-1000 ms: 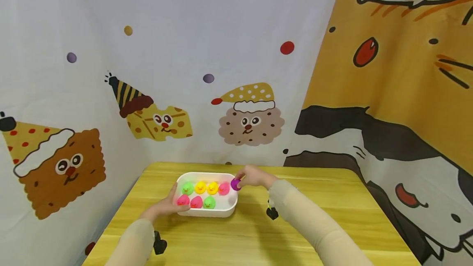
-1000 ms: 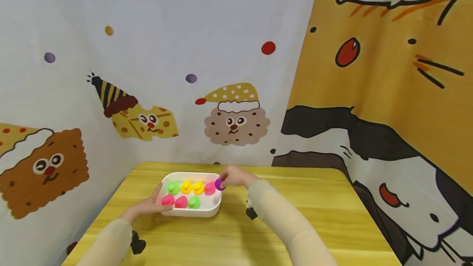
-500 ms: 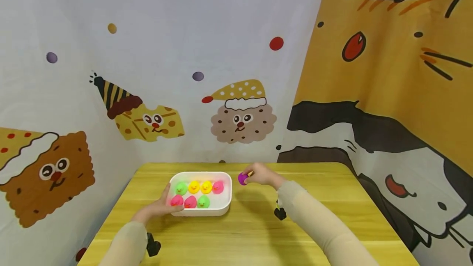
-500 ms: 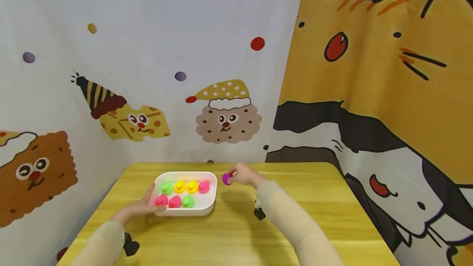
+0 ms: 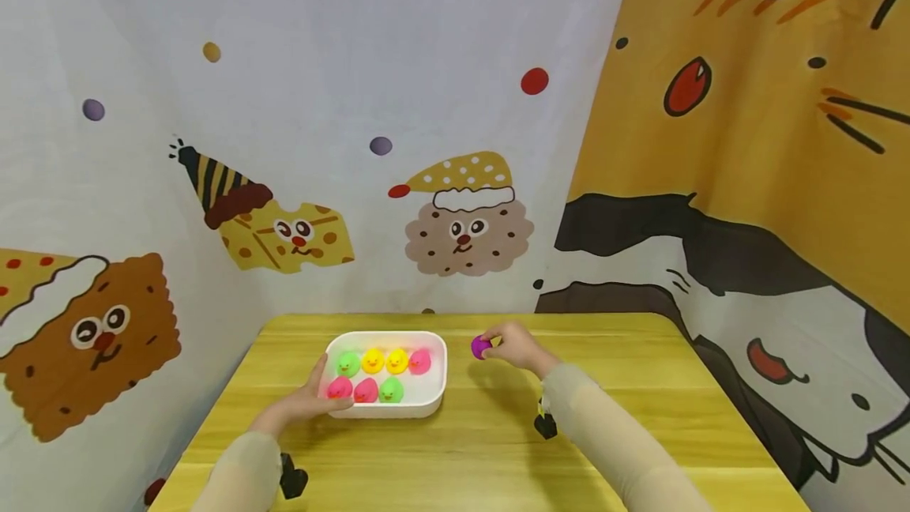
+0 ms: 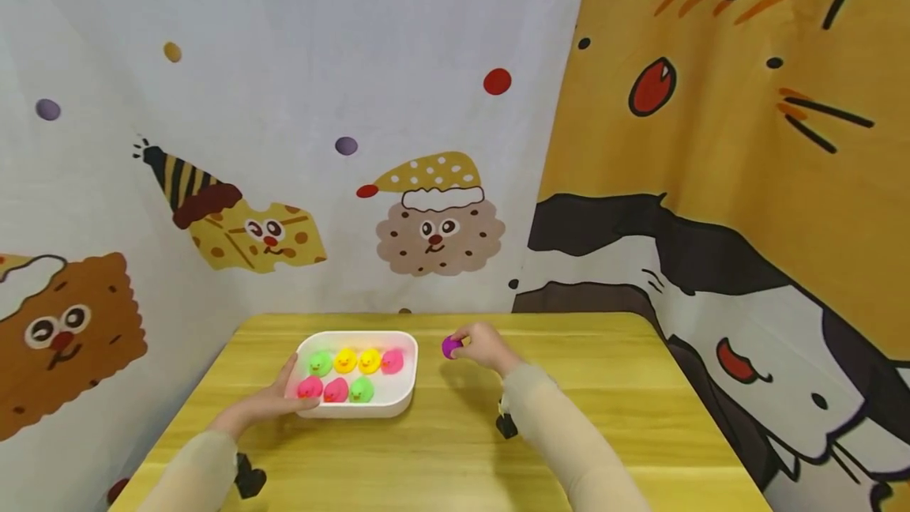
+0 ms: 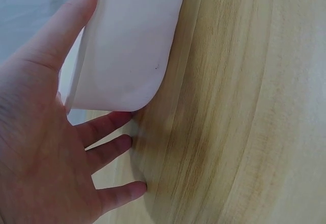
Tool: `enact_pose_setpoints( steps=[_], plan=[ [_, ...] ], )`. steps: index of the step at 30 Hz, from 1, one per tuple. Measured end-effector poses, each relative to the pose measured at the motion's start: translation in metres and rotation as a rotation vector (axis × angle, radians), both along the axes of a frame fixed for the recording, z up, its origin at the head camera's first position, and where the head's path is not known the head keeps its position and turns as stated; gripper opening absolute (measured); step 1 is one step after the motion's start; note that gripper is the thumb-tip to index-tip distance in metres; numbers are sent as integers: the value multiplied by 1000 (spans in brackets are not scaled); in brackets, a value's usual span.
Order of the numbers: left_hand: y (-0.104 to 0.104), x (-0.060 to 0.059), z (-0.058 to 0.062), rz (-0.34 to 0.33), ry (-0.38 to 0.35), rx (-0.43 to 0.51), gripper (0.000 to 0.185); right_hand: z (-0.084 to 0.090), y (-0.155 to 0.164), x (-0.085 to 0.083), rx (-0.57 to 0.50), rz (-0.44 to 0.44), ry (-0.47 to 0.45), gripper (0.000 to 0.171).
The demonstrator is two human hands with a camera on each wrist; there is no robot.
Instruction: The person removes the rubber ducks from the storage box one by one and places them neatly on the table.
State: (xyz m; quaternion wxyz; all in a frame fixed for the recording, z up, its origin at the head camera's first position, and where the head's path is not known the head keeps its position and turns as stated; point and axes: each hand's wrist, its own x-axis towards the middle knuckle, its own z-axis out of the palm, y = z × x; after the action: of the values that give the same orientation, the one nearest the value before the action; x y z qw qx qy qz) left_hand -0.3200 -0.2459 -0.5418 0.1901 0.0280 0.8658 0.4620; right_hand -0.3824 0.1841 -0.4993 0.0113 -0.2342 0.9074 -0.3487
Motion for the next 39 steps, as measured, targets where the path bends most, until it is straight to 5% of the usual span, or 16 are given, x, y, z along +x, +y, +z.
enact_pose_setpoints(
  steps=[23, 31, 39],
  plan=[
    [-1, -6, -11, 31, 30, 44, 121, -39, 2, -2, -1, -45, -24, 23],
    [7, 8, 6, 3, 44, 22, 121, -41, -3, -2, 2, -25, -56, 24],
    [9, 8, 12, 37, 3, 13, 119, -49, -5, -7, 40, -3, -67, 21]
  ],
)
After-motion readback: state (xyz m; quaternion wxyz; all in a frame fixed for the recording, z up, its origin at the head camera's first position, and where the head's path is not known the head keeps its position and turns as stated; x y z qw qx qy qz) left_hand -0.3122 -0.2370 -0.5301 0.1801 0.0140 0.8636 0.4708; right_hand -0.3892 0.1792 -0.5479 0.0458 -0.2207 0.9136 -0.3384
